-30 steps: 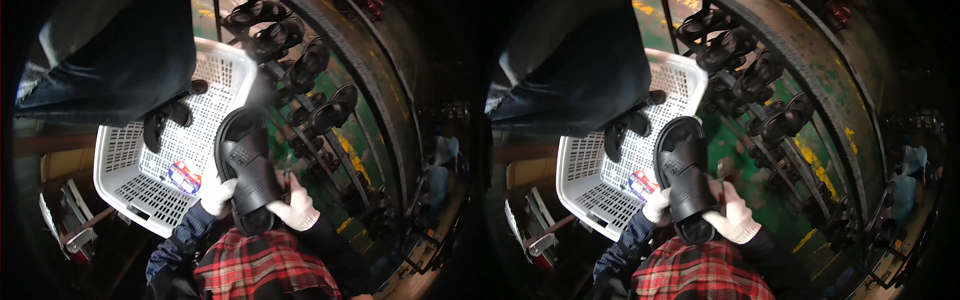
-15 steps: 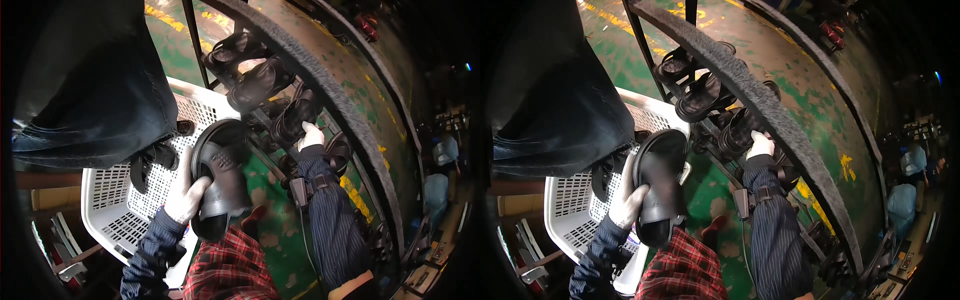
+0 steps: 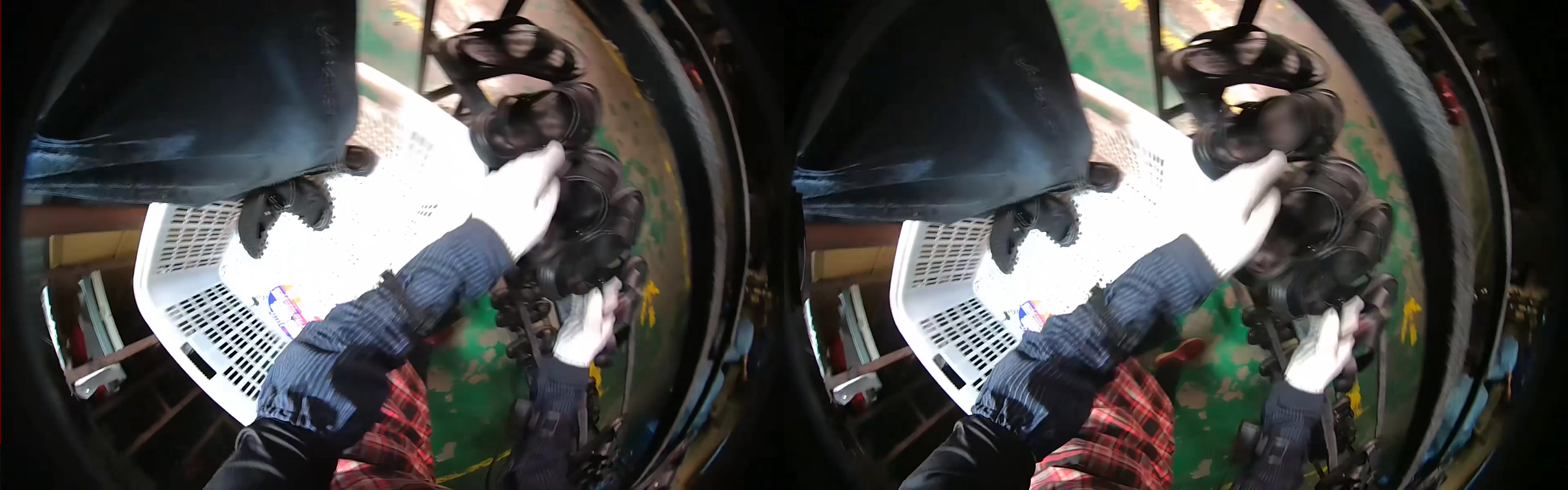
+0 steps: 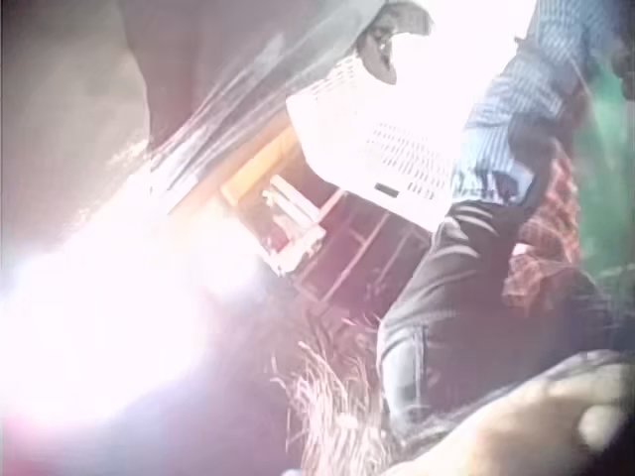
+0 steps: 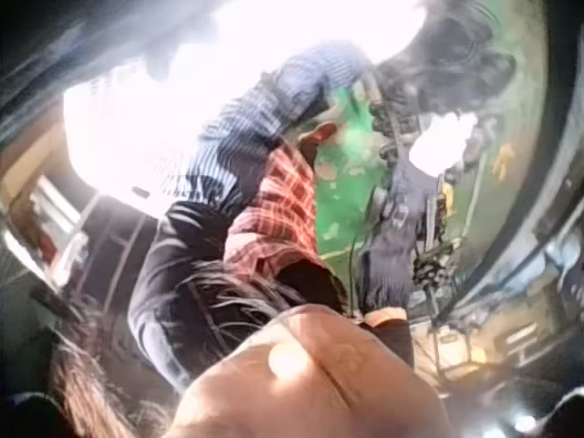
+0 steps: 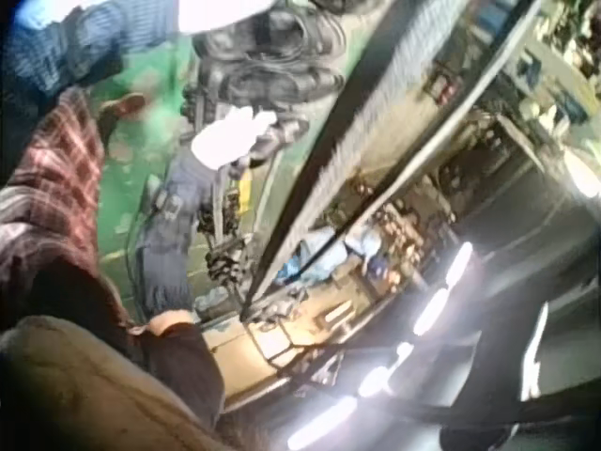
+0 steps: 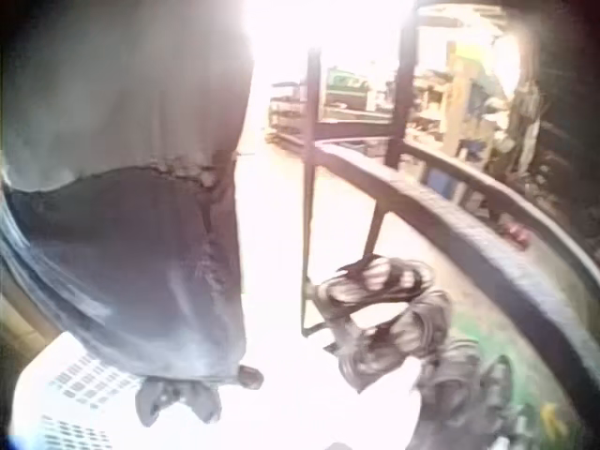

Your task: The person picks up a sandal from a basket, trims excess material from the straps and sole using shears, and places it onto a rack, repeating the process for several sandals.

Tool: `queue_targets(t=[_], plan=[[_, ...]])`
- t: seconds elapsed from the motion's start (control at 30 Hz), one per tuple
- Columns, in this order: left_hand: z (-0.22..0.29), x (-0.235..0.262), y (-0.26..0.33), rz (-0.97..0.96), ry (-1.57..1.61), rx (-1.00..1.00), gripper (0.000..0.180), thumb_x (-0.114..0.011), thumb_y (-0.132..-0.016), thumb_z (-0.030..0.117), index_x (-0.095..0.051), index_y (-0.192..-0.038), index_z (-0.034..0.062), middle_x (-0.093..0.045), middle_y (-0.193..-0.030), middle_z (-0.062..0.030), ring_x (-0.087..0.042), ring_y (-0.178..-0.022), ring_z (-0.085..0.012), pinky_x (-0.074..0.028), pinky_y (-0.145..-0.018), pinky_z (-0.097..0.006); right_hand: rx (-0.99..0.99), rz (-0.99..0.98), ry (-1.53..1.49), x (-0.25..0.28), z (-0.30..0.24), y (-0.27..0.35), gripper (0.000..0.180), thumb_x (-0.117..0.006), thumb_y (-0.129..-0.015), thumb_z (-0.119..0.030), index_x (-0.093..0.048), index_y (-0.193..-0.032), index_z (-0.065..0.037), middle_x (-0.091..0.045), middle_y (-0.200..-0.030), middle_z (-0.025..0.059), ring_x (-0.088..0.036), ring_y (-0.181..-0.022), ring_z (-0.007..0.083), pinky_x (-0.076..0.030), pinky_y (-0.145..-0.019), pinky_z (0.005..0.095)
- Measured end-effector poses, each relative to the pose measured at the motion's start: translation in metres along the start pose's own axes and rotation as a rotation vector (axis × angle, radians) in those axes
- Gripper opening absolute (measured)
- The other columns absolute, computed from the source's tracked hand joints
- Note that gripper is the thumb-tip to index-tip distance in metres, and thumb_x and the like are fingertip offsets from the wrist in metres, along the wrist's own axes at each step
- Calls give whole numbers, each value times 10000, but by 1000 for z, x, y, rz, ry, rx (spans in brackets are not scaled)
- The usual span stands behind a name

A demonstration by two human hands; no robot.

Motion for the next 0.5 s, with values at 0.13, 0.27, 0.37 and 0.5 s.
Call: queue_targets(t=[0.13,0.27,0.37,0.5], plan=[[-35,136,106,-423,-22,503,315,-601,-870,73,-650,-1177,24,-646,-1068,-217,-636,-994,-373,-519,-845,-388,208,-80,424,-18,-24,88,592,-591,-904,-173,-418,-1388,120,-485,-1363,223,-530,-1187,270,-405,-1034,366],[-204,274,211,-259,-963,866,866,-750,-767,270,-319,-1482,38,-522,-1389,-198,-506,-1264,-379,-396,-1075,-457,-118,-448,493,-95,-6,141,464,-597,-872,-285,-616,-1098,120,-532,-999,130,-537,-736,176,-484,-738,323],[-300,324,194,-492,-1322,807,889,-751,-754,375,-337,-1477,66,-484,-1440,-177,-450,-1327,-365,-246,-1158,-538,-328,-448,391,-121,34,169,435,-661,-833,-195,-633,-1167,83,-541,-1026,145,-541,-749,159,-511,-639,296],[-348,320,194,-770,-1414,654,419,-698,-796,450,-738,-1027,103,-693,-1141,-158,-609,-1156,-307,-299,-1149,-480,-557,-491,352,-145,59,184,479,-603,-757,0,-657,-1233,-20,-572,-1071,127,-569,-803,171,-515,-705,310]])
Point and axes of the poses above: each hand's wrist, its own y-axis away from the middle knuckle, its own x-axis out of the back of the hand, z = x × y, the point moved 2 cm from there along -y, towards the middle knuckle
